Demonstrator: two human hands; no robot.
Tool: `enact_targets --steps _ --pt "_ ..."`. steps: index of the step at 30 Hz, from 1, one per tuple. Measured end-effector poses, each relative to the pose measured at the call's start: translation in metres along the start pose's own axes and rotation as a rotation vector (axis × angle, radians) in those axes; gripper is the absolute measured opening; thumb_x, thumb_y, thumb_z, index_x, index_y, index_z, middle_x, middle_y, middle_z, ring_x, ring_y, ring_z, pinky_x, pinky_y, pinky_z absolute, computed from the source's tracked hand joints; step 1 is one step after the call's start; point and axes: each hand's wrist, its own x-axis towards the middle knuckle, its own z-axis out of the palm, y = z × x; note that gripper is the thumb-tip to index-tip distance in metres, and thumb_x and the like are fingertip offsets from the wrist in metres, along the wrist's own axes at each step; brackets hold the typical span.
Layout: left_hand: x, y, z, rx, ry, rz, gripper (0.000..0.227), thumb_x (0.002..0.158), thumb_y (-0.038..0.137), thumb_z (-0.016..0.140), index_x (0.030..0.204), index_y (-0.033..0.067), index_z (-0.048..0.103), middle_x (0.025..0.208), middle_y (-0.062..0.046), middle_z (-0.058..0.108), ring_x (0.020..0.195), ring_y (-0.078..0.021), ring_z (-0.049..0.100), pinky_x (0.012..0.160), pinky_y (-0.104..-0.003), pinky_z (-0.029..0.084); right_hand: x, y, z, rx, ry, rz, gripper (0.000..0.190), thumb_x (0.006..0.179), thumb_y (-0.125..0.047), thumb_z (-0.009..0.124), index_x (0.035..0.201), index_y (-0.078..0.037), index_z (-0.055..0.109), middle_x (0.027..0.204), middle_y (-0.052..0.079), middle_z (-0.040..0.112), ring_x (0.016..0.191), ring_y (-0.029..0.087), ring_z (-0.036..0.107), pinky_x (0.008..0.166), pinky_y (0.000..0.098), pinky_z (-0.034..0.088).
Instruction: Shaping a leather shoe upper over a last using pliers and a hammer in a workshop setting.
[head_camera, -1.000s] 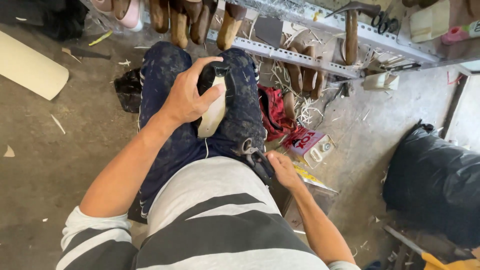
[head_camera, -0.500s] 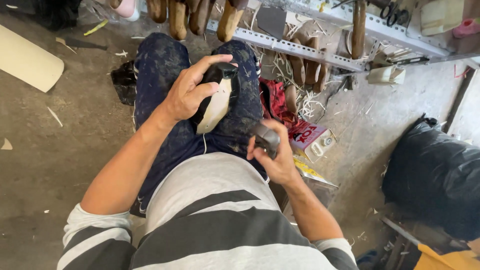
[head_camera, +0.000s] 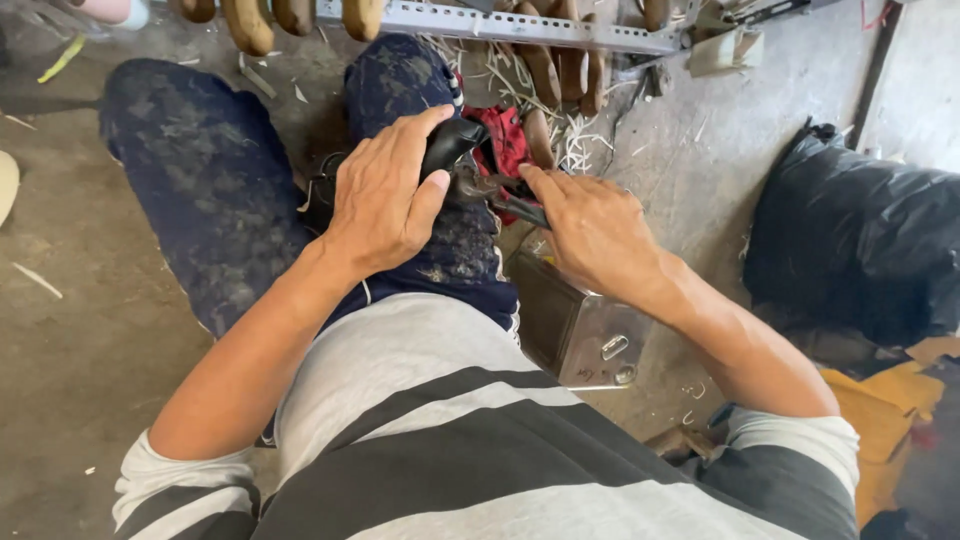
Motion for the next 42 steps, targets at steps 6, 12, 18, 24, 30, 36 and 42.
enact_targets --steps 6,12,18,24,30,36,42 --pt "-0.003 0.005 0.014 0.173 0.106 0.054 0.052 0.106 0.036 0.037 0.147 0.0071 0.05 0.115 -0.012 0.063 0.097 -0.0329 0.066 0.085 -0.043 0.05 0.018 0.005 -0.068 0.034 -0.336 0.033 0.04 0.091 -0.017 0.064 0.129 -0.005 0.064 0.101 0.016 0.076 0.092 0.037 0.076 0.078 0.0488 0.06" --pt "-0.008 0.007 0.016 0.185 0.165 0.062 0.052 0.105 0.034 0.038 0.147 0.0067 0.051 0.113 -0.011 0.062 0.095 -0.0307 0.066 0.082 -0.042 0.05 0.009 0.008 -0.073 -0.219 -0.318 -0.039 0.026 0.092 -0.039 0.063 0.099 -0.014 0.063 0.082 0.004 0.071 0.068 0.029 0.075 0.059 0.0438 0.059" --pt "-0.012 -0.005 0.014 0.186 0.199 0.078 0.053 0.105 0.036 0.035 0.146 0.0069 0.052 0.111 -0.011 0.062 0.094 -0.0318 0.066 0.081 -0.042 0.05 -0.004 -0.014 -0.052 -0.302 -0.115 -0.118 0.022 0.087 -0.038 0.067 0.093 -0.019 0.057 0.077 -0.004 0.063 0.059 0.019 0.07 0.049 0.0348 0.056" --pt "-0.006 -0.015 -0.018 -0.092 0.416 0.058 0.042 0.101 0.025 0.058 0.136 0.0014 0.054 0.126 -0.015 0.058 0.111 -0.0354 0.064 0.093 -0.041 0.052 0.017 -0.019 -0.051 0.699 -0.134 -0.005 0.039 0.099 -0.031 0.063 0.128 -0.004 0.064 0.102 0.024 0.071 0.095 0.046 0.072 0.078 0.0552 0.057" --pt "-0.004 -0.001 -0.052 0.046 0.597 -0.032 0.024 0.1 0.015 0.071 0.107 -0.0027 0.057 0.104 -0.018 0.062 0.097 -0.0327 0.065 0.087 -0.041 0.054 0.0 -0.032 0.04 1.82 -0.547 0.363 0.045 0.103 -0.026 0.053 0.137 0.004 0.049 0.091 0.021 0.075 0.077 0.028 0.077 0.073 0.0401 0.067" --pt "0.004 0.011 -0.058 0.39 0.536 -0.045 0.015 0.099 0.01 0.071 0.101 -0.003 0.064 0.101 -0.017 0.068 0.091 -0.0317 0.07 0.078 -0.038 0.058 0.017 -0.055 0.019 1.172 -0.209 0.295 0.053 0.092 -0.036 0.067 0.138 -0.01 0.062 0.136 0.002 0.069 0.126 0.013 0.062 0.111 0.0315 0.045" --pt "0.001 0.023 -0.052 0.459 0.536 -0.122 0.008 0.095 -0.004 0.061 0.093 0.0005 0.055 0.106 -0.015 0.073 0.091 -0.0266 0.075 0.067 -0.032 0.056 0.041 -0.039 -0.007 0.809 -0.237 0.067 0.038 0.106 -0.04 0.045 0.103 -0.007 0.064 0.085 0.008 0.07 0.073 0.031 0.065 0.072 0.0404 0.045"
